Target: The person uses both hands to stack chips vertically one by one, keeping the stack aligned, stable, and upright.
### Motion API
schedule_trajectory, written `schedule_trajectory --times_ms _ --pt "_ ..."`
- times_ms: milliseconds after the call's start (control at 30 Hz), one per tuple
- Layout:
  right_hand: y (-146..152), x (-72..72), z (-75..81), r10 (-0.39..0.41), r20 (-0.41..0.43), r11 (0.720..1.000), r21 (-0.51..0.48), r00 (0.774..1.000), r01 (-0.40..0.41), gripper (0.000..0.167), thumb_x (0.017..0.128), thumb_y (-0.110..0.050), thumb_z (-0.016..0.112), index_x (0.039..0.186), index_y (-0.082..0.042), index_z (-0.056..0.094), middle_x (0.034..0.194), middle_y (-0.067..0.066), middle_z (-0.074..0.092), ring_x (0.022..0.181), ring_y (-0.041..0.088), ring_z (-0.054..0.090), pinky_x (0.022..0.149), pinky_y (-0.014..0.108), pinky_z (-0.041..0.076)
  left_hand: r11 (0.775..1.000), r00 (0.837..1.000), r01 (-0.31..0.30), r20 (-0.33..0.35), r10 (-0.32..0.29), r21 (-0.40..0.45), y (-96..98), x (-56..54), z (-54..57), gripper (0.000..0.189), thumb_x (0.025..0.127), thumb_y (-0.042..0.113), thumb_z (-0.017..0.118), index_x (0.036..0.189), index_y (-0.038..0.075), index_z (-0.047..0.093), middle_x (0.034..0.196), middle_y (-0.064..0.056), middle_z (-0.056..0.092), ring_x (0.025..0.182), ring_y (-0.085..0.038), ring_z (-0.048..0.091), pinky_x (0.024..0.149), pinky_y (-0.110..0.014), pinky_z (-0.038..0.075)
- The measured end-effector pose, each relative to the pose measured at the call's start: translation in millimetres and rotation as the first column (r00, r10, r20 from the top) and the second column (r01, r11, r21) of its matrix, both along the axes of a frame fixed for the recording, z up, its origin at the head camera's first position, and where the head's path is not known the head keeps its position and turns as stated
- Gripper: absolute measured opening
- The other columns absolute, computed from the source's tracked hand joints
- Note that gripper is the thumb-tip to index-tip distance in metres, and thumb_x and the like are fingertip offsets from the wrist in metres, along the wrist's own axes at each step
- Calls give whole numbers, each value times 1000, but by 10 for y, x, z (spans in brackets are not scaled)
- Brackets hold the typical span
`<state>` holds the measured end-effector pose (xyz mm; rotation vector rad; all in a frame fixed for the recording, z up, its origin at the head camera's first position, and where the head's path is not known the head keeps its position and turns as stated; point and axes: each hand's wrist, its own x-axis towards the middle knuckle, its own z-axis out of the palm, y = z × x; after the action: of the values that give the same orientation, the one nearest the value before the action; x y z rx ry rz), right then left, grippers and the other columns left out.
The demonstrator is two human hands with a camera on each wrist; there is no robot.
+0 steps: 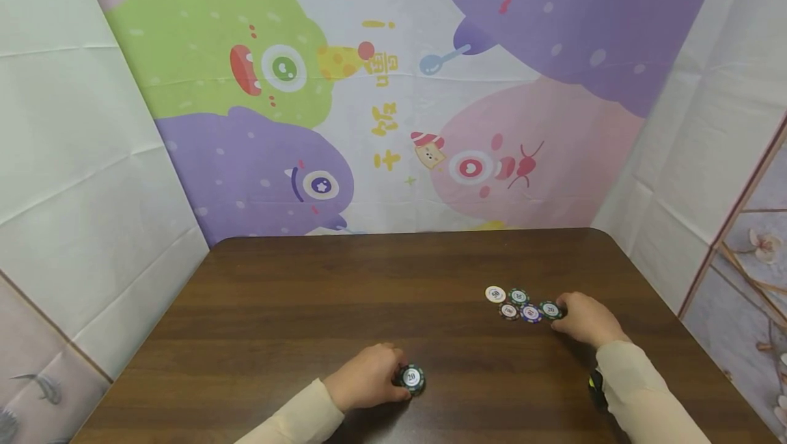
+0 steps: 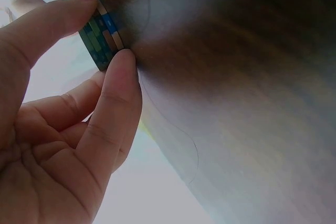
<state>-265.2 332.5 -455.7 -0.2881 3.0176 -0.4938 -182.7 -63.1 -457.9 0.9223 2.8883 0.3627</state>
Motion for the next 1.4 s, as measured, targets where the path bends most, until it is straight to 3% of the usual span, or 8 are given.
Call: schedule_trajectory --times_ms 300,633,967,1400 --pt "-5 -50 -44 28 -17 1000 8 999 -28 39 74 -17 77 102 9 67 93 19 66 83 28 60 75 52 49 1000 1000 1 4 -1 5 -2 -2 0 26 74 31 83 87 13 69 80 8 64 70 -1 52 62 -17 44" --pt "-18 -86 -63 39 -32 999 8 999 -39 33 76 -16 76 98 8 68 86 13 64 76 20 53 69 43 47 1000 1000 8 -10 -8 8 -6 0 9 25 74 30 83 84 14 67 77 9 61 68 0 50 61 -17 42" --pt "-37 -105 -95 53 -71 997 68 996 -48 42 78 -19 73 105 13 66 93 21 62 87 37 61 80 55 49 1000 1000 2 -6 -2 8 -8 -2 -12 26 73 31 83 85 14 67 77 9 61 68 0 50 61 -18 42" --pt "-72 -90 -50 53 -70 995 84 996 -47 38 81 -17 72 104 12 65 93 22 62 90 42 61 81 56 48 1000 1000 -2 1 2 2 -2 -8 -12 26 74 31 83 85 14 67 77 8 60 68 -1 50 61 -18 42"
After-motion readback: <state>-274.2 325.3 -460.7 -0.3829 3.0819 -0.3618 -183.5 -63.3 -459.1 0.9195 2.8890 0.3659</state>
